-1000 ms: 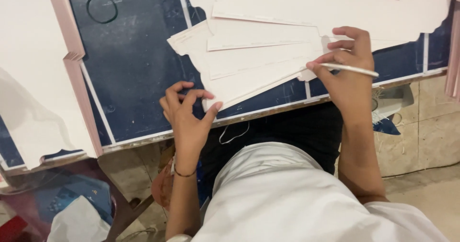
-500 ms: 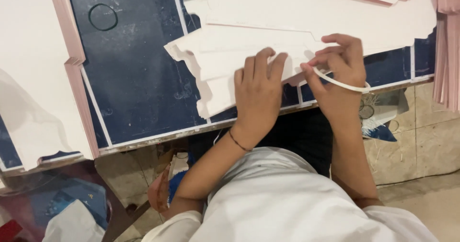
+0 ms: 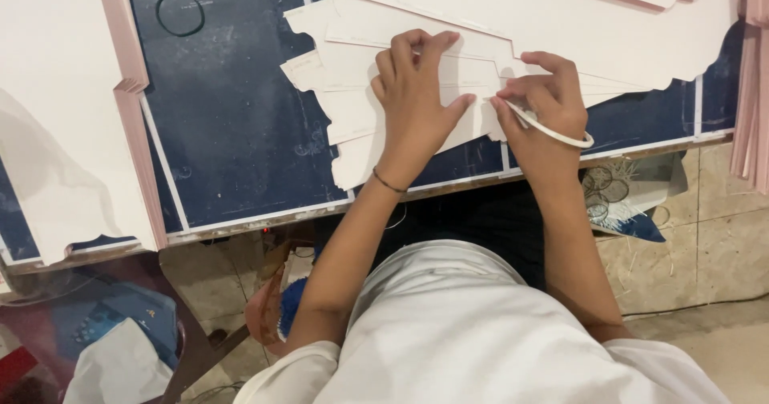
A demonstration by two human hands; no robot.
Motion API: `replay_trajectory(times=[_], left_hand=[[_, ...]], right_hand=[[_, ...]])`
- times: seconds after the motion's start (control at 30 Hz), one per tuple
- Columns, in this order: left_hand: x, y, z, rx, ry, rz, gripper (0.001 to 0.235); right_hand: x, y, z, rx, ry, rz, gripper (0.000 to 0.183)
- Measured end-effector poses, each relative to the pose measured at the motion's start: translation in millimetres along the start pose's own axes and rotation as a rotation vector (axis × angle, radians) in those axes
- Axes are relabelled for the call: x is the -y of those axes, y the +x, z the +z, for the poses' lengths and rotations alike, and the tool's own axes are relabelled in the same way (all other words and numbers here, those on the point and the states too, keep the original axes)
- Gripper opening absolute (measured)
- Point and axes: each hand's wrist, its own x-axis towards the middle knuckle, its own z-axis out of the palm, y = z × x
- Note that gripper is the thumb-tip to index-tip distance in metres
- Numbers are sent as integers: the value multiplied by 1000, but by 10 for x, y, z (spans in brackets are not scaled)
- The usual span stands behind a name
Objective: Applying double-sided tape to the edges of white paper cutouts on a work table.
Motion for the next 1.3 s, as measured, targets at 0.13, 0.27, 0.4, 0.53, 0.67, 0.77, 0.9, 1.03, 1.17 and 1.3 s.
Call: replay_trajectory(times=[0.13,0.27,0.4,0.53,0.67,0.77,0.9,1.03,1.17,1.3], left_hand=[[-41,16,94,-20,28,-40,93],[-39,28,109,-5,24,-62,95],[195,29,-38,76,-193,-22,67],[427,-320,-817,12,-603,-26,45],[673,-777,-1207,-60,-90,-88,24],[734,-1022,-1300,-3,-44,-170,13],[784,-1183,-1353,41,-119,-231,10],[762,-1208,-1365,55,-176,-244,15],[735,-1212,-1348,32,-203,-228,21],[732,-1199,-1336,28,-176,-214,22]], right_hand=[[-31,-81,38,-5,8,-16,9],[180,-182,-12,-107,8,-112,9],[427,-180,-73,-98,175,-21,5],[502,-277,189,38,219,72,6],[691,-343,616,164,308,40,10],[878,-325,808,235,359,66,12],[993,-255,948,271,340,29,12],[982,-260,975,258,232,5,12],[858,-325,1005,239,166,-100,10],[711,-232,631,136,226,-35,15]])
